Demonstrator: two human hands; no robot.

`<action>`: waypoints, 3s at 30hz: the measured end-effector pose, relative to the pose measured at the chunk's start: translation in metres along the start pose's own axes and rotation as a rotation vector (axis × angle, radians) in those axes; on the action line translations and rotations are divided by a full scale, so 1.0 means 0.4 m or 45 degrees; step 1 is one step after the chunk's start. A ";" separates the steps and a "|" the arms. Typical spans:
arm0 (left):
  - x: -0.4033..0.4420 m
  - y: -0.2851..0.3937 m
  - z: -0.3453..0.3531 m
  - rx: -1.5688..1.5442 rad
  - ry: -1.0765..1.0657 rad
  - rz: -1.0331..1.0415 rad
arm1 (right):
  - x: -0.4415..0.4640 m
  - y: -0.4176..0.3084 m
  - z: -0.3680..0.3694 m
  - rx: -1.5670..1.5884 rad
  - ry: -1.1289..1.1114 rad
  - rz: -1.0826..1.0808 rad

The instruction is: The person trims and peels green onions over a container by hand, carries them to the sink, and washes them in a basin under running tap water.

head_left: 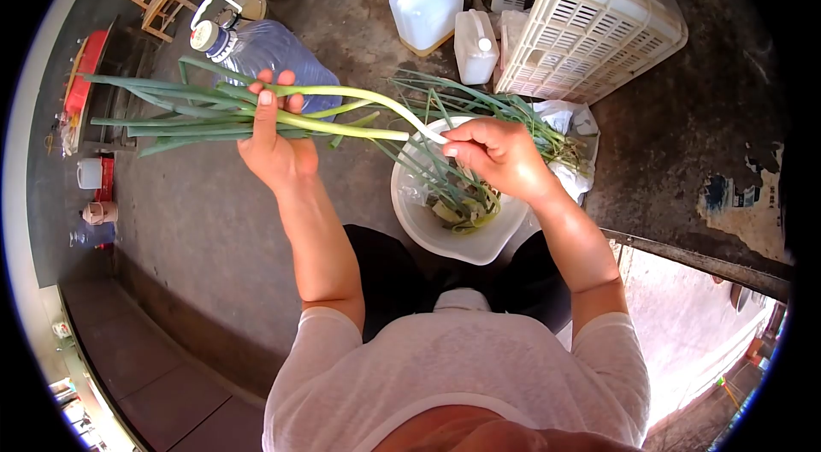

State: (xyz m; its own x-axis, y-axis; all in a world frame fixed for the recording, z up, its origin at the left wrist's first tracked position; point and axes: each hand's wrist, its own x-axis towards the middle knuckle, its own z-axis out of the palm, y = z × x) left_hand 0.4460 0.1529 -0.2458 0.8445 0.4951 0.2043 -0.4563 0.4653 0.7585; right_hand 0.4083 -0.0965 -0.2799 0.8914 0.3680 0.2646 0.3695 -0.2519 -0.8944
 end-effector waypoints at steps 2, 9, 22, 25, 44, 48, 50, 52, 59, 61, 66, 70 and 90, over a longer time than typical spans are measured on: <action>-0.005 0.001 0.006 -0.002 -0.009 0.014 | -0.006 0.001 -0.013 0.250 -0.111 0.218; -0.028 -0.014 0.011 0.090 -0.153 -0.046 | -0.035 0.027 -0.018 0.484 -0.525 0.505; -0.055 -0.095 -0.009 -0.116 -1.182 -0.402 | -0.039 0.165 0.006 0.571 -0.408 0.663; -0.103 -0.132 -0.007 0.084 -1.280 -0.723 | 0.022 0.105 -0.005 0.839 -0.300 0.435; -0.028 0.217 0.132 0.456 -0.842 -1.040 | 0.265 -0.225 -0.195 1.403 0.176 0.601; -0.016 0.386 0.157 0.507 -0.764 -1.162 | 0.312 -0.354 -0.238 1.696 0.343 0.714; -0.017 0.473 0.173 0.499 -0.739 -1.161 | 0.322 -0.394 -0.256 1.948 0.366 0.677; -0.024 0.556 0.180 0.524 -0.700 -1.160 | 0.333 -0.463 -0.260 1.975 0.325 0.644; 0.006 0.811 0.227 0.612 -0.568 -1.181 | 0.358 -0.751 -0.237 1.922 0.427 0.776; 0.023 0.870 0.227 0.675 -0.574 -1.233 | 0.354 -0.806 -0.226 1.970 0.467 0.737; 0.025 0.983 0.199 0.673 -0.657 -1.210 | 0.325 -0.902 -0.194 1.959 0.602 0.625; 0.004 1.048 0.177 0.670 -0.628 -1.252 | 0.290 -0.925 -0.172 1.847 0.511 0.571; -0.282 1.186 0.272 0.719 -0.469 -1.219 | 0.199 -0.931 -0.179 2.158 0.514 0.805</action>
State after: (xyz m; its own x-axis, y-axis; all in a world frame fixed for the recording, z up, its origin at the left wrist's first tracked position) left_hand 0.1649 0.2380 0.1584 0.8483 -0.1668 -0.5025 0.5211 0.0950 0.8482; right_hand 0.3606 -0.0373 0.1002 0.8698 0.3144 -0.3802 -0.4014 0.8991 -0.1748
